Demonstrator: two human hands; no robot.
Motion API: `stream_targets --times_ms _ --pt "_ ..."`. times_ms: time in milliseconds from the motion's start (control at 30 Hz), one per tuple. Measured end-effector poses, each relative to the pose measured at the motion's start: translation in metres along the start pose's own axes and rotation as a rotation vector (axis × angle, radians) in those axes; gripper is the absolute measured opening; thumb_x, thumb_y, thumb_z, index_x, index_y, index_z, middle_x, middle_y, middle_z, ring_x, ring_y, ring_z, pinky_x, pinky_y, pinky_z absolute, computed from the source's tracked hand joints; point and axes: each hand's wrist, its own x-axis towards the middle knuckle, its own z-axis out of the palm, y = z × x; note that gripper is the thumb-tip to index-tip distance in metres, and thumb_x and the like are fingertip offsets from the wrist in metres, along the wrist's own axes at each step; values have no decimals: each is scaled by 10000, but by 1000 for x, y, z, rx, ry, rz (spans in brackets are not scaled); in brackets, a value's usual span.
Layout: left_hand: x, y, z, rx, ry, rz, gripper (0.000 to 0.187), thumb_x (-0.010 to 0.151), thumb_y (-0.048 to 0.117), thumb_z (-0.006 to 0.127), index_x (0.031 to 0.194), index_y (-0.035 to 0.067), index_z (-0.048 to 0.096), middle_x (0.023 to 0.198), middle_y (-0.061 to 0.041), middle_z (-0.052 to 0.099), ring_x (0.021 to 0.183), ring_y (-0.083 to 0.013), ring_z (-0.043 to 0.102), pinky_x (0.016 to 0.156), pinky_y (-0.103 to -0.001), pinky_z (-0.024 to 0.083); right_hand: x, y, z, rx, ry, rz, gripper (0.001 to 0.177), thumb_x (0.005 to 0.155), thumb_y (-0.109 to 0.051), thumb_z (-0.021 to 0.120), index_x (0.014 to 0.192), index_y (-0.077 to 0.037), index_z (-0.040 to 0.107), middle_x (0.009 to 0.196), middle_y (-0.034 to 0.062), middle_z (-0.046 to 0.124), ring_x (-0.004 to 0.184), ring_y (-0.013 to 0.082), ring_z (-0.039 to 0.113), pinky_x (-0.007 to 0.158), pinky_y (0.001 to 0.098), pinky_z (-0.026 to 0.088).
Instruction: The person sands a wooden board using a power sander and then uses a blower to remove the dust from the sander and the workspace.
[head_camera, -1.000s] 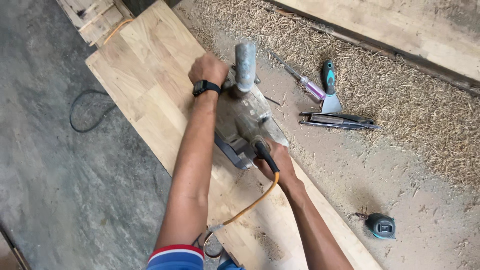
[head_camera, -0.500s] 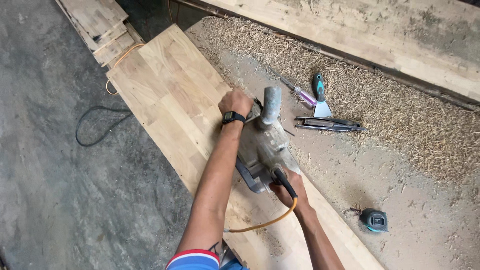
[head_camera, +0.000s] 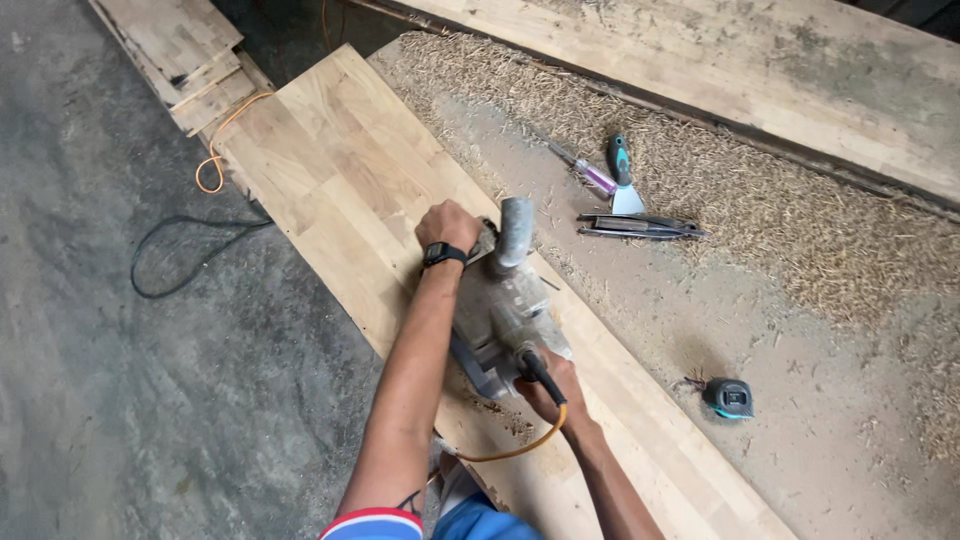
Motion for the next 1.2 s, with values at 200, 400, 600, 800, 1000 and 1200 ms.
stream_targets --times_ms 200,400,600,800,1000,1200 --pt "-12 -31 -9 43 -14 -52 461 827 400 692 1089 33 785 1069 -200 782 1097 -419 724 929 -519 586 -20 -7 15 -44 -55 -86 223 615 -235 740 811 -144 686 842 134 749 939 375 738 785 521 518" --pt "-14 -59 -16 58 4 -87 532 808 438 711 1138 25 774 1128 -209 772 1133 -416 711 967 -526 573 -22 -10 32 -73 -106 -106 246 596 -253 730 817 -167 666 842 95 754 941 357 733 813 487 545" --pt "-13 -80 -26 48 29 -127 466 791 350 672 1114 34 783 1086 -184 782 1109 -406 719 945 -516 578 -32 -20 45 -112 -133 -63 242 616 -258 724 841 -185 677 847 86 756 967 379 726 843 501 561" --pt "8 -100 -27 62 47 -149 433 801 334 649 1092 48 793 1060 -164 792 1088 -392 731 937 -502 584 -38 -50 48 -120 -163 -79 283 653 -260 708 916 -174 644 919 140 751 1030 428 704 879 547 533" --pt "3 -92 -56 56 58 -140 420 838 245 572 1111 4 782 1110 -212 779 1131 -426 707 970 -513 564 -16 -48 73 -150 -156 -91 325 676 -264 723 984 -188 652 941 179 739 1059 464 687 908 567 535" --pt "32 -97 -73 66 76 -127 420 822 252 574 1095 16 790 1086 -207 778 1125 -427 703 956 -527 559 11 -66 96 -132 -141 -102 339 694 -300 714 1018 -217 660 943 165 741 1062 451 689 936 552 546"
